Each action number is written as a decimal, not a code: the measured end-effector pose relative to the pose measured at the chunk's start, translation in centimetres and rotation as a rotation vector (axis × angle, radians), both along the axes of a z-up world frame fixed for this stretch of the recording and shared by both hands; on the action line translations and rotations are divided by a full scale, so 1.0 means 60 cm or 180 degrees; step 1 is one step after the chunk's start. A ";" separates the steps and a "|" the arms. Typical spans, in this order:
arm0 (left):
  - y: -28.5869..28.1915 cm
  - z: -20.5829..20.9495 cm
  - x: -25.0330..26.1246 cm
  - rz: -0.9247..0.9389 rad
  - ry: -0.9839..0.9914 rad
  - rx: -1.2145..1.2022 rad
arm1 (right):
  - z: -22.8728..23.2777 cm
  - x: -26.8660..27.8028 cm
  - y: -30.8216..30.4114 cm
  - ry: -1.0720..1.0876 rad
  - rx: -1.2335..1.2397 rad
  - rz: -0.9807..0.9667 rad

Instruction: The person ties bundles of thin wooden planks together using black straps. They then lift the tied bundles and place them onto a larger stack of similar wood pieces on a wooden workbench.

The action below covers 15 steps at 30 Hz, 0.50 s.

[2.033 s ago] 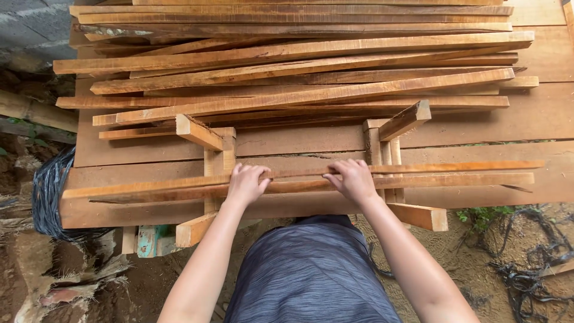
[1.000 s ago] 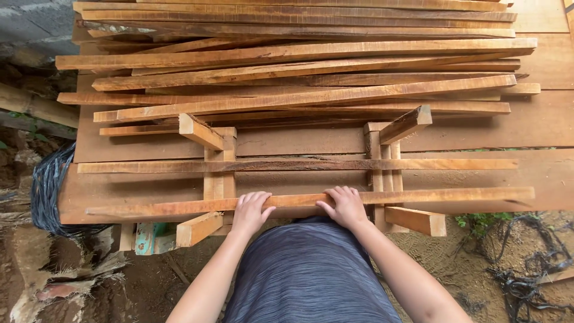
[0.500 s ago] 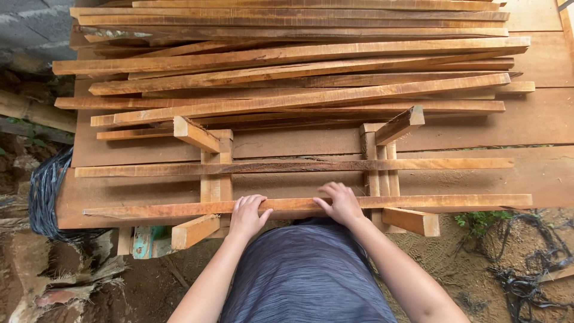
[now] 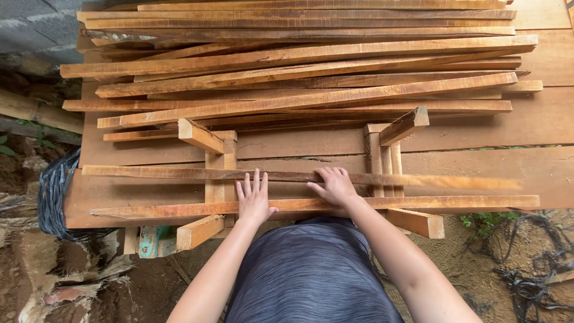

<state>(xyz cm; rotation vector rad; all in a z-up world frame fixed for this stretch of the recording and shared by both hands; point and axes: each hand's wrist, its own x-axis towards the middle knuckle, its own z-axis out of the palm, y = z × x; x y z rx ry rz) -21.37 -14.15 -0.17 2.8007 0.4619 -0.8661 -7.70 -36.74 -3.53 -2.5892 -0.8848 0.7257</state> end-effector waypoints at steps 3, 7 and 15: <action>0.011 -0.005 0.016 -0.0032 0.0289 0.0043 | -0.009 -0.024 -0.024 0.0067 0.0323 0.0001; 0.026 -0.035 -0.002 -0.0060 0.0222 -0.0080 | 0.018 -0.037 -0.020 0.0318 0.0036 -0.0129; 0.026 -0.040 -0.010 0.0066 0.0249 -0.0335 | 0.009 -0.041 -0.014 0.0229 -0.0127 -0.0017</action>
